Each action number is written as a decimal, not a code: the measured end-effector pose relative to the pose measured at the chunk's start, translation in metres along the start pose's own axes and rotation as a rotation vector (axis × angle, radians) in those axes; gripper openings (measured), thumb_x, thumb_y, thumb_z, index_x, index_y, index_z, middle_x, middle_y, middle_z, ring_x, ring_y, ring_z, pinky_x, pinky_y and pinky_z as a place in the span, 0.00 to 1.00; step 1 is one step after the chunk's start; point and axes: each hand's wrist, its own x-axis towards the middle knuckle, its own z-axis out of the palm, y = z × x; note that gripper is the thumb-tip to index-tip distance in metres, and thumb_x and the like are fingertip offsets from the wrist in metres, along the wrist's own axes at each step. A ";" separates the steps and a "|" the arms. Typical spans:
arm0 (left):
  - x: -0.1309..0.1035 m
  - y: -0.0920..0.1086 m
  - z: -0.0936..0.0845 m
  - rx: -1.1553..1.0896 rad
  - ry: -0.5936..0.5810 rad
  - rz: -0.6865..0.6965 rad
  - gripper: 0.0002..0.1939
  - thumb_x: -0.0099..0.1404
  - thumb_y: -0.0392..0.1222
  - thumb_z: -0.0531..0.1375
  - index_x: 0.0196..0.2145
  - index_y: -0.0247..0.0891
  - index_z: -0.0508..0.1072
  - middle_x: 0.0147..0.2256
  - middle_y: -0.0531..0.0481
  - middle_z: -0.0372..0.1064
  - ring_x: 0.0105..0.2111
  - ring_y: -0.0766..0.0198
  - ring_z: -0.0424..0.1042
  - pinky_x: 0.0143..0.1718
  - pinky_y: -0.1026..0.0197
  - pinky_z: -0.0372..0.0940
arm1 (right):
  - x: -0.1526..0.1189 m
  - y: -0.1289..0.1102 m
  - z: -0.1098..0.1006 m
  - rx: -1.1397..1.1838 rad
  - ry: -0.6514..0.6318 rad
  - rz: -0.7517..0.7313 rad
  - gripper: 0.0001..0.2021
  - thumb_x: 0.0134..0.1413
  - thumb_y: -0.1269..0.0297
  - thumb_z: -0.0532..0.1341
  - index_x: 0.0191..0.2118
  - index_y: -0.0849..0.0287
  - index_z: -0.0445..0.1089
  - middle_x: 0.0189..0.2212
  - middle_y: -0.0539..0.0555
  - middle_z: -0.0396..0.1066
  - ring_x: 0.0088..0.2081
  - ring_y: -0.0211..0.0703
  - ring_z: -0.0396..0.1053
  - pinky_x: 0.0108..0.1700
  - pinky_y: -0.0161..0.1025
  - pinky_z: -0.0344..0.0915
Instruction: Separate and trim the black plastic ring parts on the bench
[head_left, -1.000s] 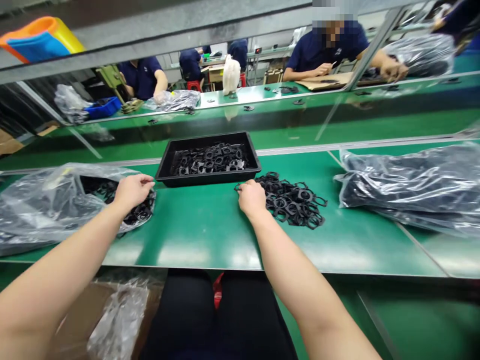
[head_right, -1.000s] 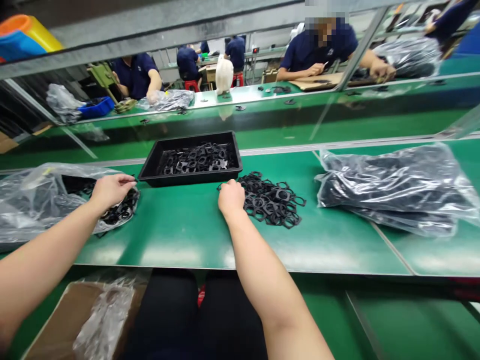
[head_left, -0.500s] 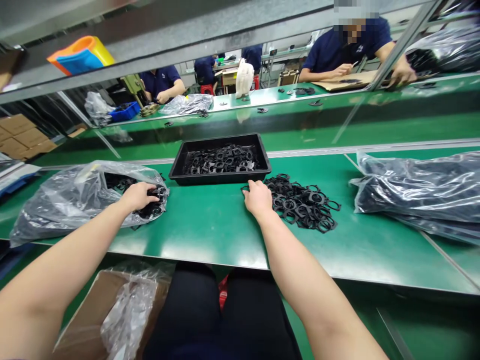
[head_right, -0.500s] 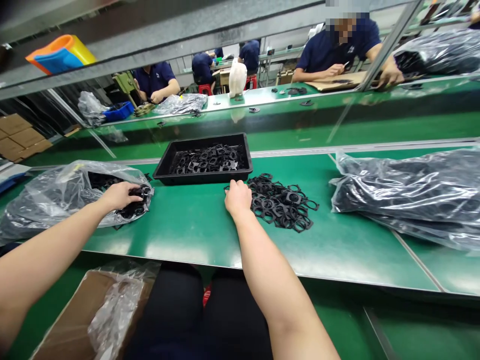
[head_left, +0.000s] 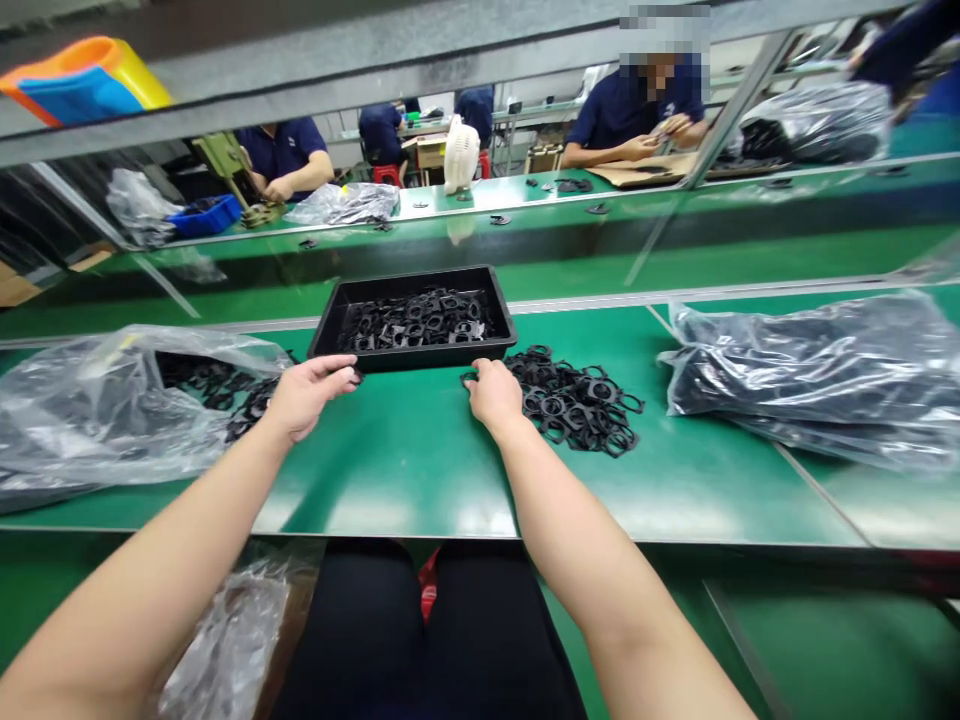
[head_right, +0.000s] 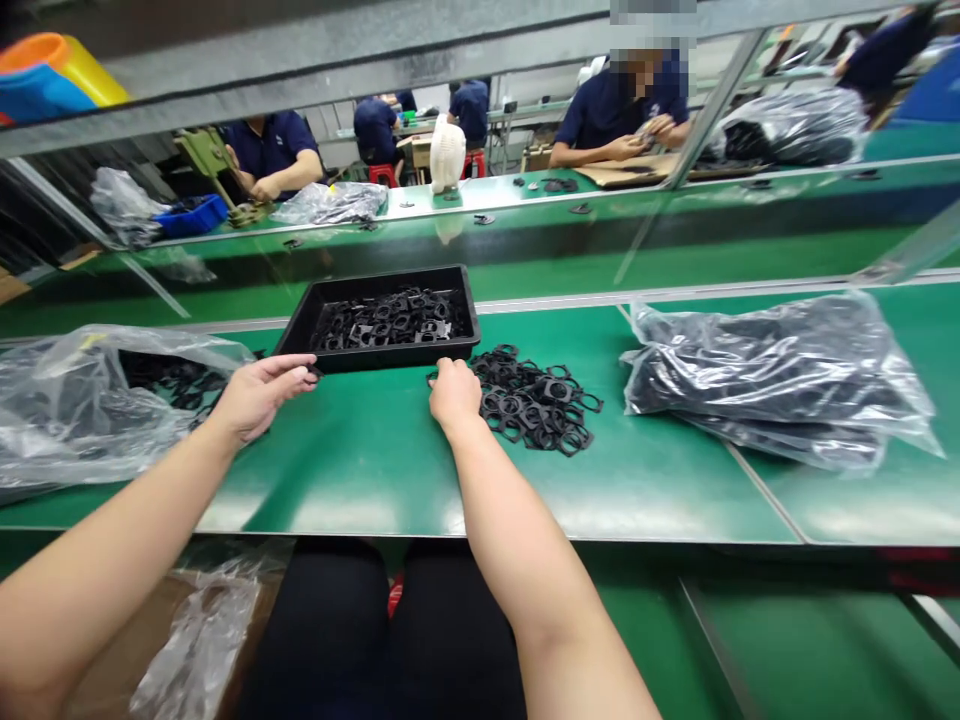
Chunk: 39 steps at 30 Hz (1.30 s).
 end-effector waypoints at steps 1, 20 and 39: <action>0.000 -0.003 0.017 -0.108 -0.046 -0.012 0.24 0.47 0.45 0.69 0.43 0.34 0.74 0.36 0.45 0.75 0.37 0.60 0.74 0.44 0.56 0.67 | -0.001 0.000 -0.001 -0.002 -0.001 0.001 0.14 0.54 0.64 0.59 0.47 0.58 0.68 0.40 0.58 0.69 0.41 0.49 0.69 0.40 0.40 0.63; 0.016 -0.052 0.080 0.092 -0.186 0.391 0.23 0.51 0.44 0.67 0.46 0.43 0.72 0.41 0.49 0.60 0.40 0.61 0.69 0.46 0.52 0.69 | -0.005 -0.032 0.018 1.433 -0.351 0.319 0.17 0.31 0.61 0.72 0.30 0.63 0.71 0.18 0.48 0.70 0.19 0.33 0.68 0.22 0.30 0.66; 0.018 -0.050 0.078 0.447 -0.064 0.453 0.22 0.51 0.54 0.65 0.42 0.42 0.76 0.39 0.48 0.68 0.36 0.61 0.69 0.38 0.59 0.66 | -0.006 -0.033 0.012 1.504 -0.451 0.277 0.19 0.29 0.60 0.73 0.32 0.62 0.75 0.25 0.49 0.74 0.23 0.32 0.70 0.31 0.33 0.70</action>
